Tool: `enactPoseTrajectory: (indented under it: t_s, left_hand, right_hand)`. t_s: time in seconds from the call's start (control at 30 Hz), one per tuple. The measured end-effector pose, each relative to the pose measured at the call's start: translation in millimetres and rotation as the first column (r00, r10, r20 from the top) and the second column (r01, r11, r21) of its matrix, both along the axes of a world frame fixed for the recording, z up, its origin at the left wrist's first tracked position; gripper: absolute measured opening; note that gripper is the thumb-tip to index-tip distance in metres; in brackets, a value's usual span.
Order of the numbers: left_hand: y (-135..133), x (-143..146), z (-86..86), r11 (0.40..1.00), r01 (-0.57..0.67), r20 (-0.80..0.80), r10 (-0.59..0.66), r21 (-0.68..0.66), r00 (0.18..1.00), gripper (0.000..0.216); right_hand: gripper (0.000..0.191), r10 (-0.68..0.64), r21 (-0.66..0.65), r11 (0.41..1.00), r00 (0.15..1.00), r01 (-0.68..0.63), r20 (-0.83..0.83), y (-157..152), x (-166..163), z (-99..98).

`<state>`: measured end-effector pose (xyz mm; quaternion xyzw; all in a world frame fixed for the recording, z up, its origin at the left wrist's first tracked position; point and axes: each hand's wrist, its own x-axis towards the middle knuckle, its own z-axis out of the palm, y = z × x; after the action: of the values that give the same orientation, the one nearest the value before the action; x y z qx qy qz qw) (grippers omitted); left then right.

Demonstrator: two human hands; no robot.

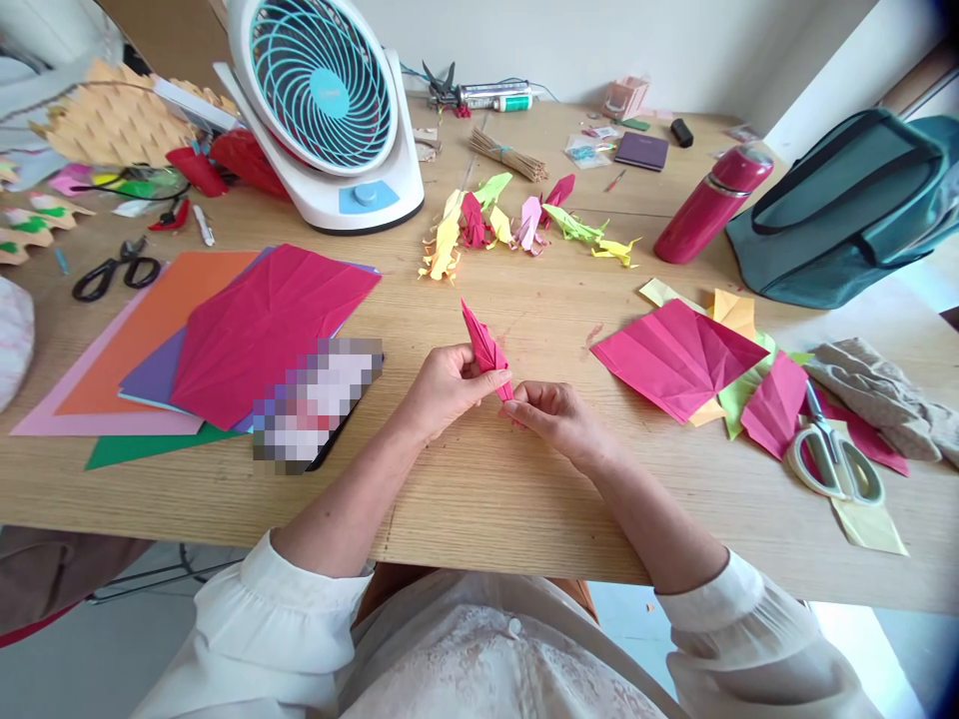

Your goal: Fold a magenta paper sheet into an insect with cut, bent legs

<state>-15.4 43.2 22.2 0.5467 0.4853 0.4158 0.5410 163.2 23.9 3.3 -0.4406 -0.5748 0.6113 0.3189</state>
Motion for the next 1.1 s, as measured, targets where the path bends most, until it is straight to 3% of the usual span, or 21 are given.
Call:
enactPoseTrajectory:
  t_s: [0.33,0.6,1.1]
  left_hand:
    - [2.8,-1.4,3.2,0.998,-0.043,0.109,0.047,-0.039,0.993,0.036]
    - [3.8,-1.2,3.6,0.998,-0.027,0.142,0.035,-0.059,0.989,0.035]
    - [3.8,-3.1,6.3,0.999,-0.034,0.134,0.038,-0.035,0.990,0.032]
  right_hand:
    - [0.053,0.025,0.085,0.996,0.997,-0.031,0.070,-1.0,1.5,0.6]
    - [0.048,-0.015,0.014,1.000,0.997,0.017,-0.069,-2.8,-1.7,0.3]
    - [0.049,0.025,0.035,0.999,1.000,-0.025,0.009,-2.3,0.8,6.2]
